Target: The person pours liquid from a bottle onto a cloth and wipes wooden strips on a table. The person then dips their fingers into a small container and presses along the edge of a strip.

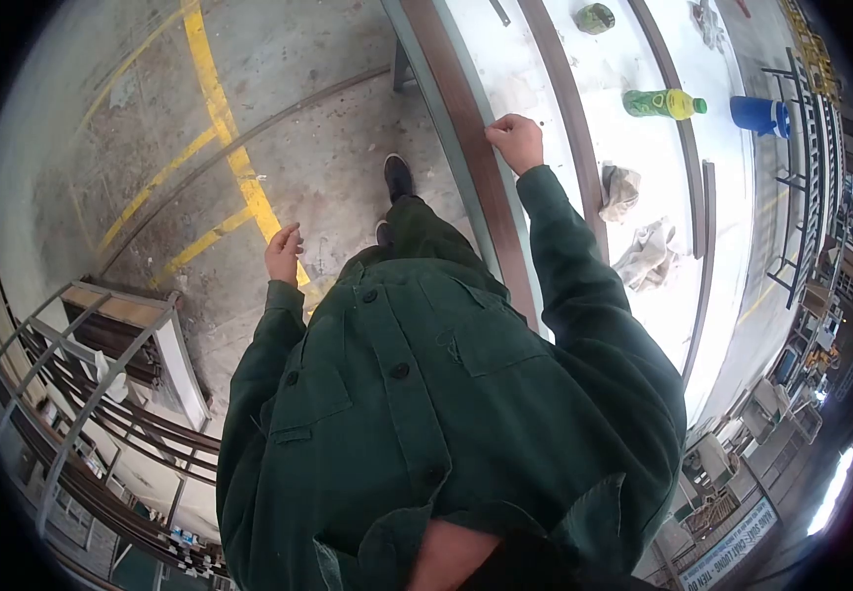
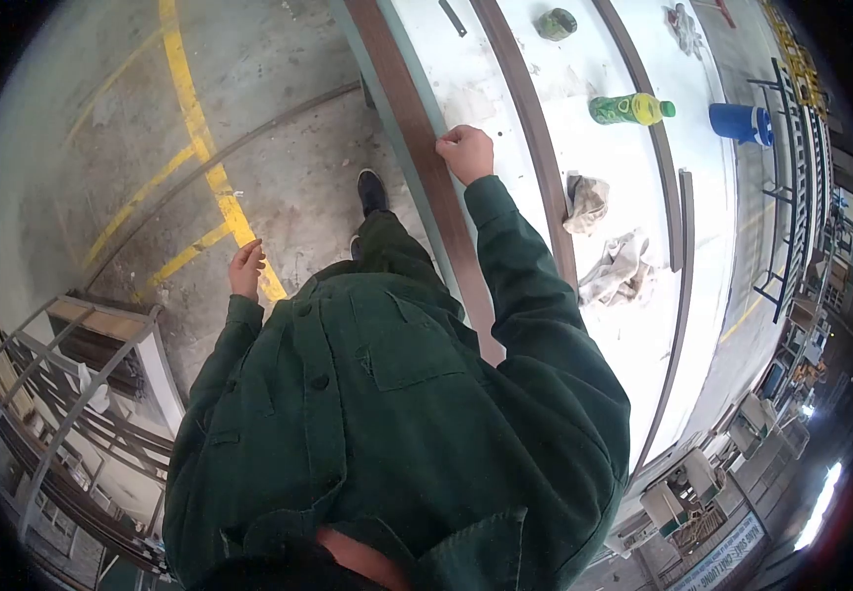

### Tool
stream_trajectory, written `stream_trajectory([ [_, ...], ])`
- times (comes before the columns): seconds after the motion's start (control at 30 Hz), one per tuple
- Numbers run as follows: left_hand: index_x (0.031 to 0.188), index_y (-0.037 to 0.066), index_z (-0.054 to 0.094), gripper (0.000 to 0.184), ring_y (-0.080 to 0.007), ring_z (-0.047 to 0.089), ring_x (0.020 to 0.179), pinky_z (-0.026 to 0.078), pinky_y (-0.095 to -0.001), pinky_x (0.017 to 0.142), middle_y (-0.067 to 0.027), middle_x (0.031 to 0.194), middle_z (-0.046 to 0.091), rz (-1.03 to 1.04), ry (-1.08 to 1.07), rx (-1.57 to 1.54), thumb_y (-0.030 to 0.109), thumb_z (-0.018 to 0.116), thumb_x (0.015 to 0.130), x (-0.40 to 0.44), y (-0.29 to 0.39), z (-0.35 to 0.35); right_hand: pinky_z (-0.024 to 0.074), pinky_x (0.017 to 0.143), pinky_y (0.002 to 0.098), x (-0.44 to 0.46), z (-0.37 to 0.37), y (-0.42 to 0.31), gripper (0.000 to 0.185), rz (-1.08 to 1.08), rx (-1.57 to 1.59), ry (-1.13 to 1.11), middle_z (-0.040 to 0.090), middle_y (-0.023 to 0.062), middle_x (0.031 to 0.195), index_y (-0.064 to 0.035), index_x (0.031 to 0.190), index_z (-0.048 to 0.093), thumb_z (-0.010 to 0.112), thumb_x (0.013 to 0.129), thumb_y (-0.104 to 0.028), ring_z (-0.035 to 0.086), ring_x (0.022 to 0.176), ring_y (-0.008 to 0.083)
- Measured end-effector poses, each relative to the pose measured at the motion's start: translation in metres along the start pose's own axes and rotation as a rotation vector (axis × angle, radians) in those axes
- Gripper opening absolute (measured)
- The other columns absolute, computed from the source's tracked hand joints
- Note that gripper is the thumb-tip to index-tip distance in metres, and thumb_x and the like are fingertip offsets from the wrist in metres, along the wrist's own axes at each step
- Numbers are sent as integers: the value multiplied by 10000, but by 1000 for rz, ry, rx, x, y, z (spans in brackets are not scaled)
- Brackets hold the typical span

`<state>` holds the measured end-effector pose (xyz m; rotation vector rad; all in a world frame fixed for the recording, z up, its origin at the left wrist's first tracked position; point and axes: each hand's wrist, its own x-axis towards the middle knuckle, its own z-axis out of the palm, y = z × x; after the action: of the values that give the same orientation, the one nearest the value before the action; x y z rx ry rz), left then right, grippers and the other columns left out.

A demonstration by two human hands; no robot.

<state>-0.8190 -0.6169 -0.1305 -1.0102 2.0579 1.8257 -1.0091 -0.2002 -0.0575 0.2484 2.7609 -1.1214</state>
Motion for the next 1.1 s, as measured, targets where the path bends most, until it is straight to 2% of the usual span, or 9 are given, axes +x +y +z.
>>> stream_trajectory([
  [0.2,1065,41,636,243,-101,552,740,457,-231,628,-25,876,618,25,-20,2,141,591,848,-20,-25,-12,501,655,341,-37,-4,19,189,-17,-16,25,650,145,704,-35,749,686,662,653,-197,639,682,268],
  [0.3,1063,40,637,239,-103,556,753,459,-232,632,-25,882,618,30,-27,23,139,588,851,-35,-38,-16,488,630,311,-56,-3,31,200,-47,-30,64,651,121,684,-21,767,685,670,684,-202,634,654,211],
  [0.57,1051,33,638,233,-108,562,757,457,-235,625,-30,871,617,21,-58,62,143,585,853,-57,-85,-34,502,652,352,-113,-9,56,203,9,15,109,648,142,696,-30,742,679,658,666,-217,638,681,282],
  [0.7,1034,19,638,239,-103,550,653,454,-249,588,-33,767,612,151,-91,180,163,598,848,-53,-87,-35,490,659,406,-132,-5,88,263,-40,-127,118,646,169,733,-23,747,674,607,723,-276,629,725,336],
  [0.77,1011,40,646,203,-98,563,659,472,-252,566,-26,741,610,261,-160,98,124,618,829,-14,-81,-34,494,690,398,-140,-4,104,289,-51,-2,197,649,174,743,-20,746,675,623,724,-303,637,742,318],
  [0.83,1056,62,630,232,-95,560,709,468,-239,631,-32,822,611,523,-208,117,103,610,828,-20,31,-15,501,654,339,-147,-13,104,227,-14,176,288,652,156,698,-6,762,676,669,699,-224,648,674,245],
  [0.9,1075,63,615,242,-101,552,756,450,-240,659,-37,843,593,836,-181,218,92,602,836,-62,155,2,475,528,253,-138,-16,122,115,69,377,281,623,70,650,16,764,661,622,736,-89,592,585,131],
  [1.0,1062,54,608,242,-174,560,779,444,-283,698,-68,828,572,1455,-98,414,36,594,821,-179,353,24,453,484,234,-134,-38,104,76,139,633,307,613,46,671,-17,747,629,631,743,-93,593,569,115],
  [1.1,1050,112,634,342,-243,542,748,425,-335,651,-43,844,581,2075,31,630,33,664,719,-278,455,41,450,481,225,-122,-50,104,104,54,747,356,605,40,655,-6,769,622,644,763,-108,578,548,104],
])
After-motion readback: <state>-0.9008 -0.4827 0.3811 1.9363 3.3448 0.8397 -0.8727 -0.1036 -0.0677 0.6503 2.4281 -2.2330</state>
